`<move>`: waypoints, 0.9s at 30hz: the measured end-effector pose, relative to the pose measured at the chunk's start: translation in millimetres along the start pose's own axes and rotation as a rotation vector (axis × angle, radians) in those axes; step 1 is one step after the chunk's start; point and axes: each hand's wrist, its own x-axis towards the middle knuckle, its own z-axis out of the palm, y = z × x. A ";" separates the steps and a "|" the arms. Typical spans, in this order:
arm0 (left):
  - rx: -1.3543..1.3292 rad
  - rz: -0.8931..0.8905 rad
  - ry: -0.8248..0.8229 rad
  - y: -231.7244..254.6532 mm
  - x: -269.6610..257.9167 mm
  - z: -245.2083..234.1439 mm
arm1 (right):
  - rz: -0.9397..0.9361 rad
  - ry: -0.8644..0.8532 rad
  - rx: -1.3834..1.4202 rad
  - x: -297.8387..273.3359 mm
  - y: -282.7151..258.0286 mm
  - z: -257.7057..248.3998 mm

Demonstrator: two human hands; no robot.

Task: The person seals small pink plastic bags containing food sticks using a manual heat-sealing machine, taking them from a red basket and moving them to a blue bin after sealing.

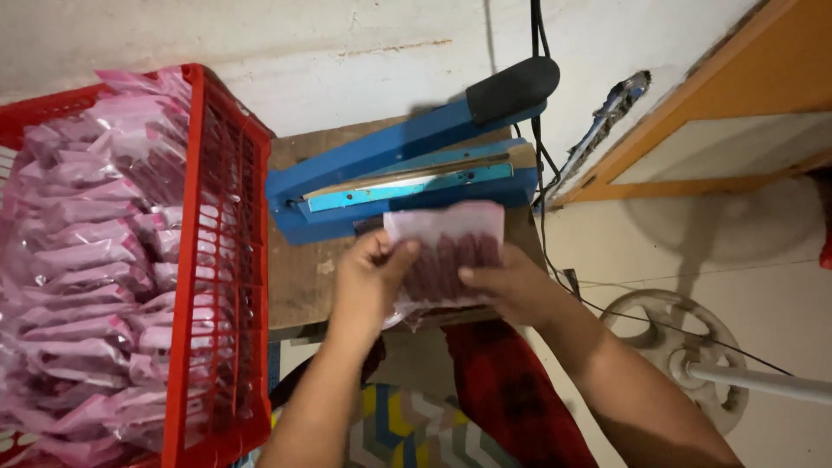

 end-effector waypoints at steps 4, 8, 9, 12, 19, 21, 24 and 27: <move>0.067 -0.028 0.108 -22.7 44.0 -10.8 | 0.259 0.150 0.147 40.1 -8.0 10.1; 0.124 0.034 0.272 -38.7 70.3 -26.0 | 0.441 0.216 0.317 97.1 30.5 -26.2; 0.127 0.032 0.274 -26.1 62.1 -33.3 | 0.444 0.215 0.320 99.9 28.3 -23.7; 0.451 0.113 0.385 0.2 45.9 -51.6 | 0.533 0.205 0.308 107.0 25.6 -21.1; 0.775 0.986 0.353 56.3 93.4 -25.6 | 0.586 0.203 0.320 107.4 28.1 -31.0; 0.823 1.056 0.302 67.7 120.4 -4.1 | 0.587 0.198 0.319 106.8 24.1 -28.4; 0.987 0.633 0.018 70.1 152.3 16.7 | 0.635 0.206 0.309 107.2 20.3 -28.5; 1.008 0.612 -0.184 63.3 158.2 32.6 | 0.607 0.094 0.285 106.6 21.6 -32.3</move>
